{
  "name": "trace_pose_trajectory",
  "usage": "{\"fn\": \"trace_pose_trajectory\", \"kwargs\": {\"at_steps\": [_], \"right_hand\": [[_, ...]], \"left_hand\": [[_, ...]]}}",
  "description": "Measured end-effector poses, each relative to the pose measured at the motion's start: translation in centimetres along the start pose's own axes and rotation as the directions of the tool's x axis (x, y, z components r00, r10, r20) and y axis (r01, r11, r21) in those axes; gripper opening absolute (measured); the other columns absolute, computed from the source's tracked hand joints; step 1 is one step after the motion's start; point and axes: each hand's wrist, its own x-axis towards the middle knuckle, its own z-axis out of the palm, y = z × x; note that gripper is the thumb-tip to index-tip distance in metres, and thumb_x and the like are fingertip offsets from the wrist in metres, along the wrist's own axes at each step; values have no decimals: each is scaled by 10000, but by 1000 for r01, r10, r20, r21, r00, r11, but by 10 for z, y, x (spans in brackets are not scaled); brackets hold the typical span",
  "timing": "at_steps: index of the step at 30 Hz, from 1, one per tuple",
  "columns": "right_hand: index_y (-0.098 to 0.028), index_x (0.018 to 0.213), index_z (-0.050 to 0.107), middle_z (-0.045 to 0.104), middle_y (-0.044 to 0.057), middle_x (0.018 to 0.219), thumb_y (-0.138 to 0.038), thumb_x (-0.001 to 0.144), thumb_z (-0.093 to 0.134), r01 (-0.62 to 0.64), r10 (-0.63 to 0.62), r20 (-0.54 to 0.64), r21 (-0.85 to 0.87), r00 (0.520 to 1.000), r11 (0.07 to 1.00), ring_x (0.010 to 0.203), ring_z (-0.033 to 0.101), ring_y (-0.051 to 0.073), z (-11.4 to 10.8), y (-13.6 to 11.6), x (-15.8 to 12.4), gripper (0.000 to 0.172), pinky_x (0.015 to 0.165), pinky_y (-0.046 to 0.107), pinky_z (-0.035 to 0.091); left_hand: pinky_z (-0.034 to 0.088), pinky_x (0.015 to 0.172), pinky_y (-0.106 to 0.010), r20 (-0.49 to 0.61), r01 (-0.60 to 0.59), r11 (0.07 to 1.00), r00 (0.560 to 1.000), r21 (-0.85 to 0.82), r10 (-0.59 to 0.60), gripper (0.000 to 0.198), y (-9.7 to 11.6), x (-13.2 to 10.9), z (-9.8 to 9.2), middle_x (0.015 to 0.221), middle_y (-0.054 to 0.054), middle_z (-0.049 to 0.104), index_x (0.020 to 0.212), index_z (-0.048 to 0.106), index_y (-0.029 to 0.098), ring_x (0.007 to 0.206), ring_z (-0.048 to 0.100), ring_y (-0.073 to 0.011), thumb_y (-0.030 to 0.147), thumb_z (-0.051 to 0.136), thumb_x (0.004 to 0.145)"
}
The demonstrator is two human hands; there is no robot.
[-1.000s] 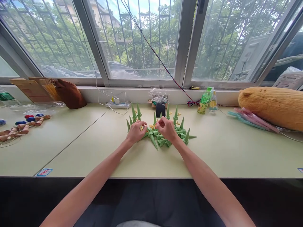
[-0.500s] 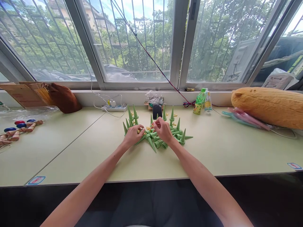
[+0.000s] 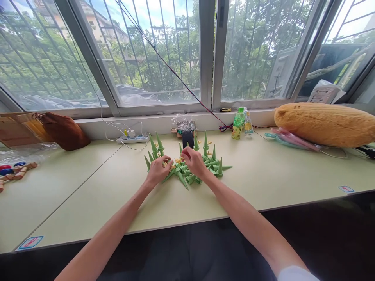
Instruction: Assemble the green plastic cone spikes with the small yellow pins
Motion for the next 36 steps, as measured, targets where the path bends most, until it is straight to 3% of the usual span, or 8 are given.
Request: {"fn": "trace_pose_trajectory", "kwargs": {"at_steps": [4,11,18,28,36], "right_hand": [[-187,857,579,609,-2,744,-296,932,463,41,-42,-9,-80,999,996,673,602,123,0,0,0,176,637,236,467],[-171,856,675,668,46,836,-258,904,557,123,-123,7,-119,992,985,758,595,146,2,6,1,154,695,260,474],[-171,829,727,678,47,804,-233,879,605,144,-145,4,-139,989,980,727,605,153,1,8,1,145,681,270,479],[-216,944,773,711,66,930,-212,868,614,145,-148,-9,-117,989,982,859,665,188,4,14,1,175,772,307,538],[-193,958,753,680,66,901,-175,855,618,129,-130,1,-121,992,984,756,638,158,3,11,-1,172,684,281,526]], "left_hand": [[471,720,-287,-89,-60,997,994,-53,55,257,-2,1,1,903,-66,665,922,659,167,610,574,-138,367,502,882],[510,625,-277,-180,-118,965,981,-236,76,282,-1,2,4,934,-60,618,898,638,173,590,607,-123,432,529,880],[512,584,-269,-204,-141,960,975,-242,92,272,-1,2,6,908,-50,610,889,645,172,529,584,-99,429,558,872],[530,607,-276,-227,-115,961,972,-251,57,282,0,2,8,868,-46,602,865,665,171,540,575,-102,435,565,863],[516,536,-245,-200,-73,947,980,-312,10,310,1,1,8,884,-56,621,816,643,172,613,630,-135,466,554,860]]}}
